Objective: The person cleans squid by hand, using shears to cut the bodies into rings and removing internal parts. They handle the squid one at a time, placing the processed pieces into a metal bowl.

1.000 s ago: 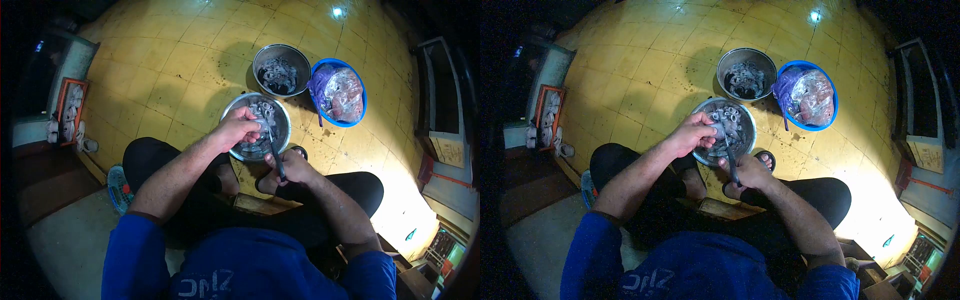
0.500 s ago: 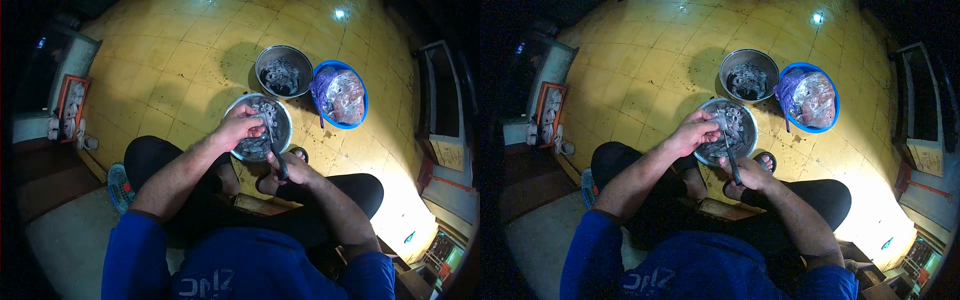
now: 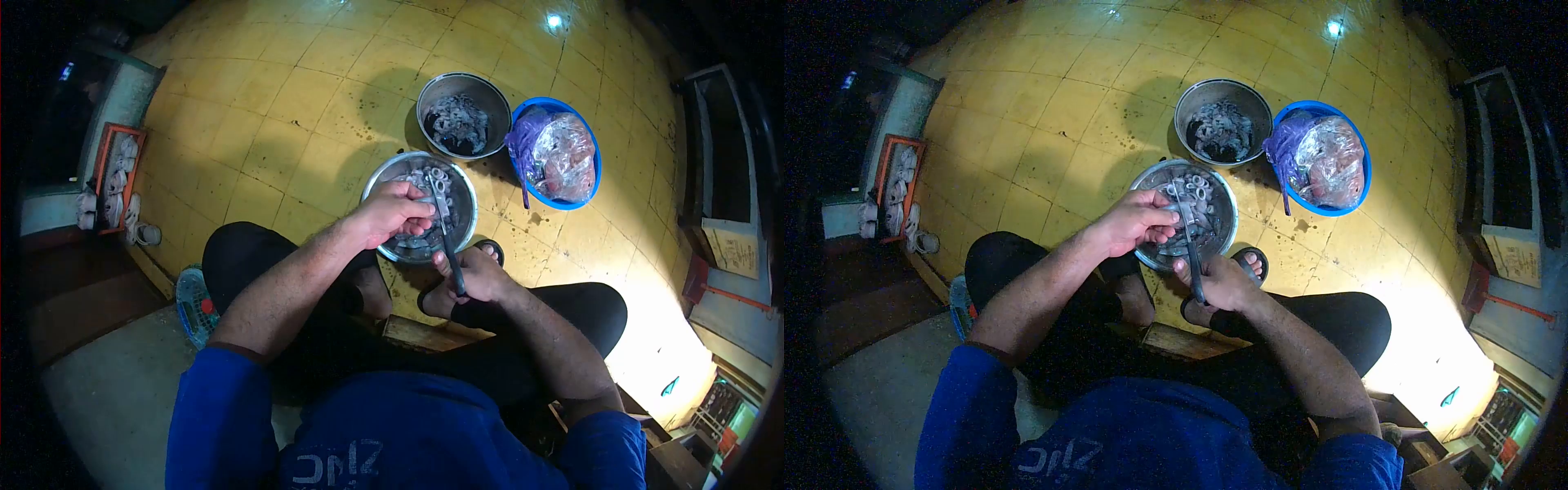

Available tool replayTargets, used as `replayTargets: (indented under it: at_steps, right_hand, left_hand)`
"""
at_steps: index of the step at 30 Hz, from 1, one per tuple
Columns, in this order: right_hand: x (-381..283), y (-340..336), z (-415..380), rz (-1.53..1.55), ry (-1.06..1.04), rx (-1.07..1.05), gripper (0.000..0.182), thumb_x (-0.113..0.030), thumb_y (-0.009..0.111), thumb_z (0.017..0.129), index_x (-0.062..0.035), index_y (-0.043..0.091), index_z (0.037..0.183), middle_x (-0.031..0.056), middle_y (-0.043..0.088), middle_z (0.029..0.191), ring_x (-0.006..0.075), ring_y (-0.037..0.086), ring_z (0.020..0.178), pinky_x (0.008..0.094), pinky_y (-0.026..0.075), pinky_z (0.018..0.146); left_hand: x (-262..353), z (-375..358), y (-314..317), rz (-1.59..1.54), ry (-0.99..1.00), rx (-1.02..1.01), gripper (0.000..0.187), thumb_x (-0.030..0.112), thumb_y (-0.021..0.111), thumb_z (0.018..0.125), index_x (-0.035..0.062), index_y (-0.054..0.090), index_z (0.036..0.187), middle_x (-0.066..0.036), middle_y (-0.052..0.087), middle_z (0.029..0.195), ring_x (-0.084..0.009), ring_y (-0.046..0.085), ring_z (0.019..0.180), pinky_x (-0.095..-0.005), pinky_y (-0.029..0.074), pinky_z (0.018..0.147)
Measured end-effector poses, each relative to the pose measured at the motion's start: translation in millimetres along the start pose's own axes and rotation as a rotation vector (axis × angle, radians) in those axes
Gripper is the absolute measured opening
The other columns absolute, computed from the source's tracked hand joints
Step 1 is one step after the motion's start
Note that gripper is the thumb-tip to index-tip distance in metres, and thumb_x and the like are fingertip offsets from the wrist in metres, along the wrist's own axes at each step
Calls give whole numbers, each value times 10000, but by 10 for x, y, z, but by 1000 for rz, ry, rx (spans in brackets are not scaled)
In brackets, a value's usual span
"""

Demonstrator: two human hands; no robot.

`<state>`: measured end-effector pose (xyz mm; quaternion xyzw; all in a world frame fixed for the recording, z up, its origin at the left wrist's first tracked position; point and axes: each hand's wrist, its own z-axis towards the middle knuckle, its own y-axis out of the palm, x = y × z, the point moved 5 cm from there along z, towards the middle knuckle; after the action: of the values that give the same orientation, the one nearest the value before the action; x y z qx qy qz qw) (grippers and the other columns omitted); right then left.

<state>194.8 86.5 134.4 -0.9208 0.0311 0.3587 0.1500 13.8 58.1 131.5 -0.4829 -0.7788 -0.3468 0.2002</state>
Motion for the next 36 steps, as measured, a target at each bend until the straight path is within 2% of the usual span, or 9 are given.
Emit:
replayTargets:
  at_steps: [2,4,8,17,19,25,26,28,36]
  right_hand:
    - [-34,-26,-22,-8,-27,27,766,-740,445,819,-33,531,537,48,562,500,139,605,485,278,492,499]
    - [-4,-34,-34,32,76,-62,743,-697,445,855,-1,627,671,104,613,565,247,646,593,380,500,601]
    - [60,-54,44,107,-2,-3,686,-646,538,841,-29,511,541,60,543,491,145,592,469,274,478,462]
    - [19,45,39,97,-32,-154,786,-745,339,860,-27,537,610,57,551,555,146,572,504,279,450,501]
    - [20,37,61,-6,-15,-143,836,-771,349,835,12,604,688,135,608,622,291,638,660,412,489,650]
    - [-5,3,27,-102,-10,13,788,-720,386,857,19,616,710,189,627,665,361,655,750,446,492,706]
    - [-4,11,26,-102,-10,13,788,-720,386,857,19,616,710,189,627,665,361,655,750,446,492,706]
    - [4,22,28,-161,-20,27,793,-752,326,858,-49,553,570,45,577,533,185,615,556,333,480,569]
    - [30,42,51,-62,-47,41,727,-671,417,887,-45,528,534,44,562,493,158,583,473,296,472,506]
  left_hand:
    - [-12,11,-28,18,-3,26,159,68,657,854,39,529,944,-60,630,839,-111,632,685,-228,544,582]
    - [-12,25,-48,-10,5,7,171,70,656,855,31,534,968,-65,635,851,-112,633,693,-227,544,582]
    - [5,10,-8,-39,6,19,187,56,635,863,8,530,1010,-99,632,919,-134,642,747,-234,550,613]
    - [41,68,-121,-220,179,169,300,18,612,867,-36,459,1119,-141,600,997,-193,647,849,-273,573,694]
    - [34,60,-84,-192,194,127,319,4,617,862,-35,429,1116,-154,595,992,-204,654,823,-279,581,672]
    - [25,47,-48,-114,151,98,241,35,628,870,19,453,1035,-121,606,941,-183,660,764,-267,568,643]
    - [27,50,-52,-115,151,98,241,35,628,870,19,453,1035,-121,606,941,-183,660,764,-267,568,643]
    - [37,47,-60,-130,153,116,244,39,631,869,15,453,1035,-116,608,926,-177,656,741,-267,563,627]
    - [-27,30,-2,-35,67,68,226,63,644,863,12,483,1013,-88,604,884,-146,639,696,-258,551,609]
